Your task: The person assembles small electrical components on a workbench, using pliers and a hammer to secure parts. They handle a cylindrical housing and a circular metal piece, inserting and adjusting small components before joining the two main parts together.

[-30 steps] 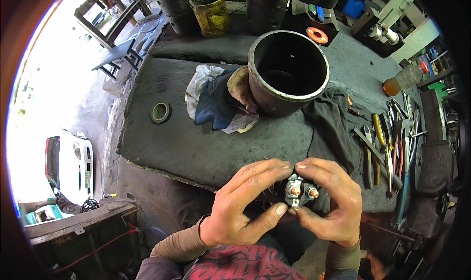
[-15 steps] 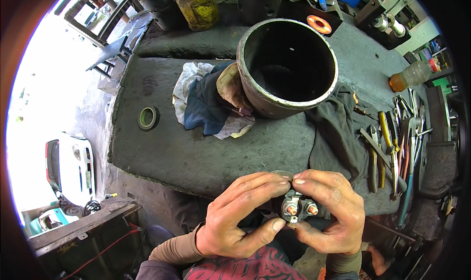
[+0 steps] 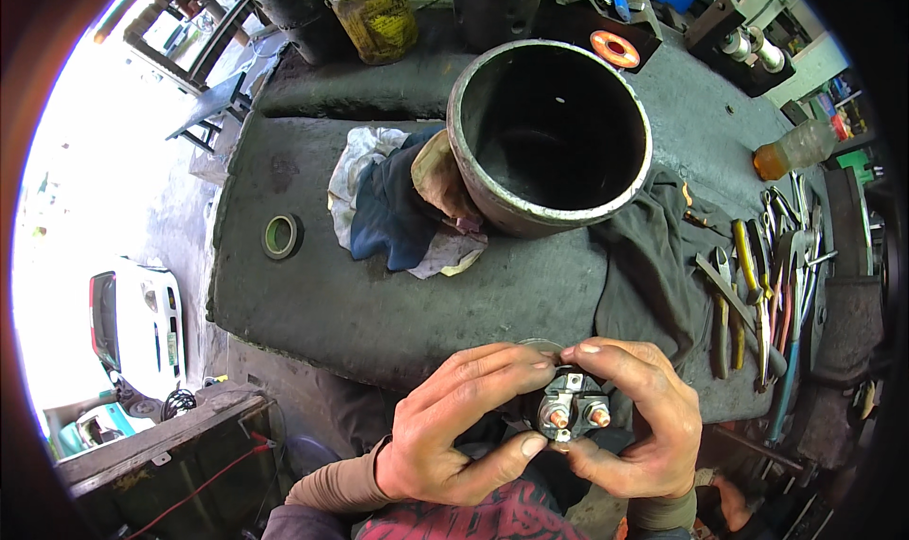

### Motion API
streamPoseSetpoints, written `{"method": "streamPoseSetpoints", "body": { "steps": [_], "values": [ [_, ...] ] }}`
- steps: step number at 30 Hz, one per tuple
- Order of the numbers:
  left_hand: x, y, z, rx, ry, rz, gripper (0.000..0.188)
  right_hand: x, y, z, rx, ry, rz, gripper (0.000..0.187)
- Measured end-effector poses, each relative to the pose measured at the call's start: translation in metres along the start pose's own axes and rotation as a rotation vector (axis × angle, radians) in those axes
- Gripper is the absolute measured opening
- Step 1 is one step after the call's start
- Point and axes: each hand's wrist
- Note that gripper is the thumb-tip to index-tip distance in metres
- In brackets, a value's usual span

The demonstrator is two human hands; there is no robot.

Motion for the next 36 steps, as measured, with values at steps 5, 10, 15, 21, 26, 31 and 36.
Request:
{"method": "streamPoseSetpoints", "body": {
  "steps": [5,10,15,21,26,31,36],
  "values": [
    [-0.001,-0.004,0.0,-0.011,0.0,0.031,0.052,-0.006,0.006,0.006,0.094,0.025,0.015,0.072],
    [-0.002,-0.007,-0.001,-0.051,0.0,0.051,0.052,-0.008,0.013,0.015,0.093,0.087,-0.053,0.067],
    [-0.009,-0.011,-0.006,-0.01,-0.02,0.074,0.05,-0.014,0.012,0.017,0.112,0.098,-0.026,0.063],
    [-0.005,-0.022,0.007,-0.048,0.07,0.316,0.036,-0.013,0.014,0.015,0.18,0.161,-0.188,0.054],
    [-0.009,-0.026,-0.001,-0.061,-0.006,0.33,0.042,-0.018,0.003,0.018,0.157,0.211,-0.087,0.049],
    [-0.01,-0.009,-0.005,-0.024,-0.005,0.114,0.047,-0.013,0.007,0.015,0.026,0.137,-0.189,0.049],
    [-0.01,-0.01,-0.006,-0.005,0.0,0.059,0.049,-0.01,0.0,0.017,0.096,0.125,0.041,0.059]
  ]
}}
Point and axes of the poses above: each hand's wrist, its own x-axis towards the middle knuckle, its own z-axis out of the palm, y = z × x, and after that the axes turned 12 degrees about -x, right-handed
